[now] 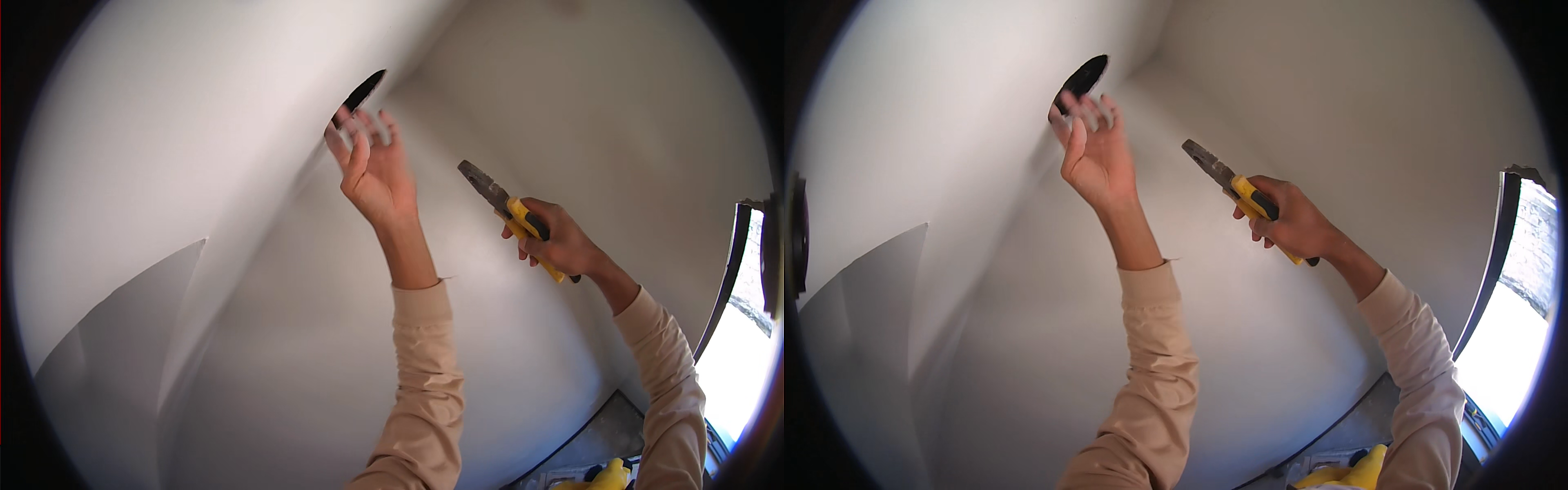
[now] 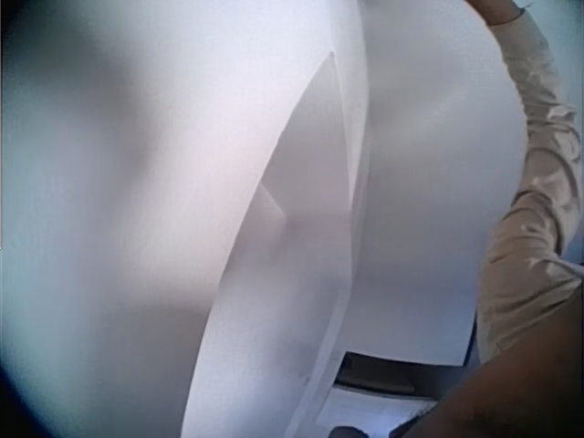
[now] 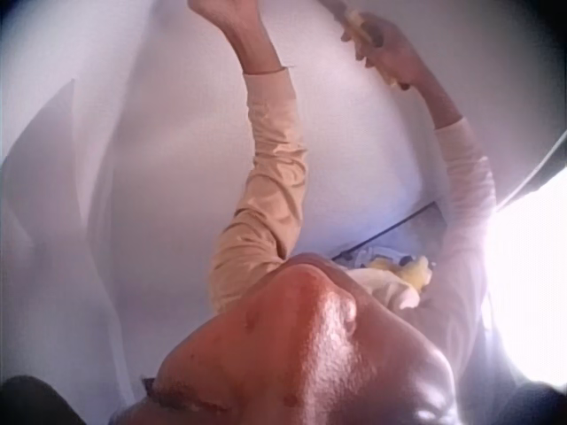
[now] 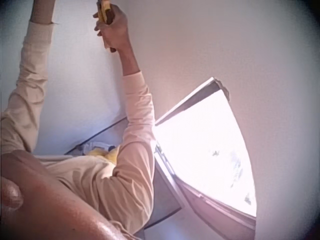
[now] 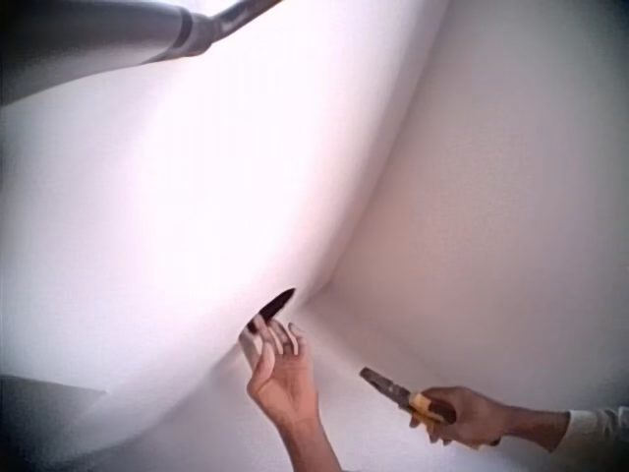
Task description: The person is installing a round LED ceiling light into a pre-cut hole.
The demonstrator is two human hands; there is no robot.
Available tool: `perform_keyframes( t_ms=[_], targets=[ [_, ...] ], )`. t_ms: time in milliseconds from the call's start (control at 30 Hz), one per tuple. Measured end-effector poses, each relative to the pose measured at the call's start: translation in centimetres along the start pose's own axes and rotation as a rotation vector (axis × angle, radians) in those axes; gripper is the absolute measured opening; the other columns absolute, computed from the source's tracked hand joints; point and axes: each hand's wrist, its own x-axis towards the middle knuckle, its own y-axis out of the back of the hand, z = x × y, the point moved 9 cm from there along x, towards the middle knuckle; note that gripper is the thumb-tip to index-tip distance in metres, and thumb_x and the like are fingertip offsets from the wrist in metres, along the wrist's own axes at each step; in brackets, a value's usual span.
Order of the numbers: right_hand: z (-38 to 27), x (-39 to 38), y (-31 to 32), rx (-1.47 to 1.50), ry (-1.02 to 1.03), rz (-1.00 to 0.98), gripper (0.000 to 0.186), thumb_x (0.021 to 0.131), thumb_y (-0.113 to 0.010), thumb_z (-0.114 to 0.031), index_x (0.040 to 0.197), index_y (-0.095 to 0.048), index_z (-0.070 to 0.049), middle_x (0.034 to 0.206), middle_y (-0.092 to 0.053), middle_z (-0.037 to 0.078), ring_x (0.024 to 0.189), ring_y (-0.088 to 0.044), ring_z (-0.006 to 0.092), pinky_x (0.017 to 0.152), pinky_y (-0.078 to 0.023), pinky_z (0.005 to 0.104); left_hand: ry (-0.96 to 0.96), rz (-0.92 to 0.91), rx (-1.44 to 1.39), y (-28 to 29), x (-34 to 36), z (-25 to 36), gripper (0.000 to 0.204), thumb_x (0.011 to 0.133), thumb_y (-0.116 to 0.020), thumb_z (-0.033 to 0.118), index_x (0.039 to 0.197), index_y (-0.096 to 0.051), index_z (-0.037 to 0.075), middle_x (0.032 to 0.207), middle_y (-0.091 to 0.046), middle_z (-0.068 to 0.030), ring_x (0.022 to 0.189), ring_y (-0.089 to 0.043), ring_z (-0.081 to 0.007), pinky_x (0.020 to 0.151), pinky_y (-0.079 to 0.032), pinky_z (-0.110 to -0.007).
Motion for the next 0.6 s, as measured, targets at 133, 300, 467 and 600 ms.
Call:
perform_keyframes(
  t_ms=[133,300,467,600],
  targets=[
    [-3.0,-1.6,0.4,-0.019,-0.022,0.036,0.045,0.077,-0.050,0.004,0.123,-0.049,0.003,0.098,-0.060,0.008,0.070,-0.058,0.0128,0.060,-0.053,0.0278,0.038,0.054,0.056,-1.4,-1.2,-0.7,0.039,0.085,-0.060,-0.001,0.123,-0.049,-0.001,0.111,-0.057,-0.0132,0.092,-0.053,-0.0157,0.085,-0.047,-0.033],
    [-1.8,-1.0,0.0,0.016,0.110,0.020,0.034,0.077,-0.054,-0.002,0.111,-0.052,0.001,0.091,-0.058,0.008,0.066,-0.058,0.0123,0.058,-0.052,0.0288,0.005,0.073,0.519,0.6,-3.1,3.0,0.032,0.083,-0.061,-0.002,0.115,-0.055,-0.002,0.103,-0.060,-0.0107,0.085,-0.055,-0.0146,0.079,-0.048,-0.031],
    [-4.0,-1.6,-0.7,0.036,0.156,0.018,0.023,0.078,-0.054,-0.011,0.099,-0.051,0.000,0.076,-0.054,0.007,0.059,-0.055,0.0135,0.056,-0.049,0.0291,-0.112,-0.139,0.998,-1.0,-8.3,4.7,0.020,0.083,-0.059,-0.002,0.103,-0.062,-0.004,0.092,-0.059,-0.0080,0.075,-0.053,-0.0149,0.068,-0.044,-0.028],
    [-4.4,-2.3,-1.4,0.225,0.271,-0.067,0.031,0.079,-0.054,-0.015,0.105,-0.050,0.001,0.076,-0.052,0.006,0.060,-0.053,0.0136,0.056,-0.049,0.0284,-0.150,-0.330,1.115,-1.9,-14.0,4.5,0.014,0.083,-0.061,-0.003,0.096,-0.064,-0.006,0.088,-0.061,-0.0094,0.068,-0.056,-0.0136,0.062,-0.047,-0.025]
  ],
)
